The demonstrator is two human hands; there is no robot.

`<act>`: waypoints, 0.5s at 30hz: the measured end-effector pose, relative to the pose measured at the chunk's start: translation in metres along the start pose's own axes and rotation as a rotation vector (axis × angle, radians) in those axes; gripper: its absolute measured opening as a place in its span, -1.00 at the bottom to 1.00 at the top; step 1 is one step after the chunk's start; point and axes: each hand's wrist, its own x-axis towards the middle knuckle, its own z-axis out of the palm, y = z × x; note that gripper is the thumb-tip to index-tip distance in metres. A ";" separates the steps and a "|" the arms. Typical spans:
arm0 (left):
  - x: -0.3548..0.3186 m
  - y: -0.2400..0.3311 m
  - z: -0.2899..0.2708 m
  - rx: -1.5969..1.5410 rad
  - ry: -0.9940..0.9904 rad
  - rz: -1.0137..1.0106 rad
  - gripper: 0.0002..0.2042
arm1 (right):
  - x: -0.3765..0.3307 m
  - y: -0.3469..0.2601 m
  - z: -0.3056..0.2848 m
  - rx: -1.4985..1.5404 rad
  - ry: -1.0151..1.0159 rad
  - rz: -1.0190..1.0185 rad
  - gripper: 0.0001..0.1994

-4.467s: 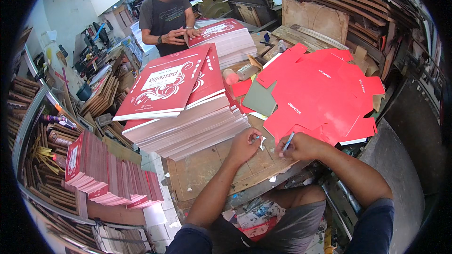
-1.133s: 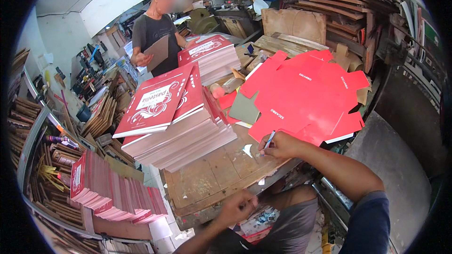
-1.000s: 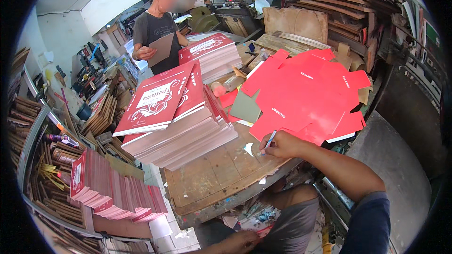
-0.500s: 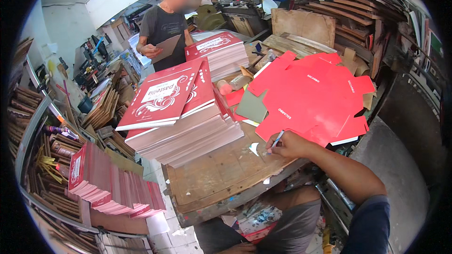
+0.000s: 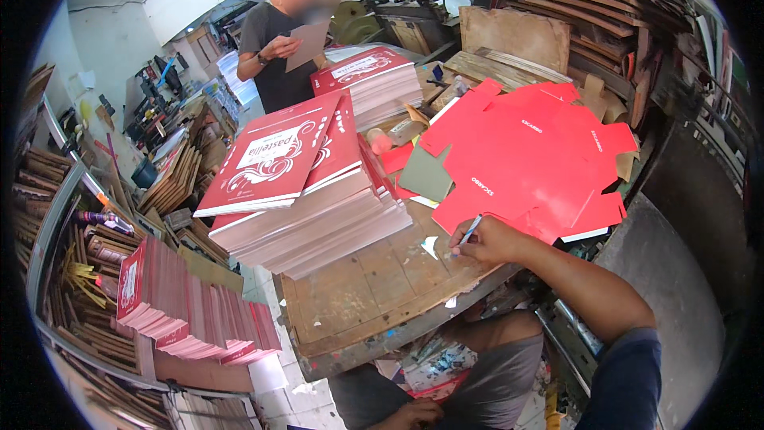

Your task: The person attaches small adhesive paper pieces to cardboard cutouts and the workbench surface by hand using a pen.

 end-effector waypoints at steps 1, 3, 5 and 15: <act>0.003 0.006 -0.001 -0.006 0.020 -0.007 -0.81 | 0.000 -0.001 0.000 0.000 -0.002 -0.001 -0.83; 0.002 0.013 -0.002 -0.015 0.056 -0.019 -0.80 | -0.002 -0.006 -0.002 -0.009 -0.005 0.020 -0.83; -0.006 0.014 -0.004 -0.056 0.016 -0.183 -0.81 | -0.001 -0.001 0.000 -0.012 -0.002 0.002 -0.82; -0.050 0.041 -0.038 -0.034 -0.264 -0.821 -0.82 | -0.001 -0.003 0.000 0.023 -0.013 0.045 -0.82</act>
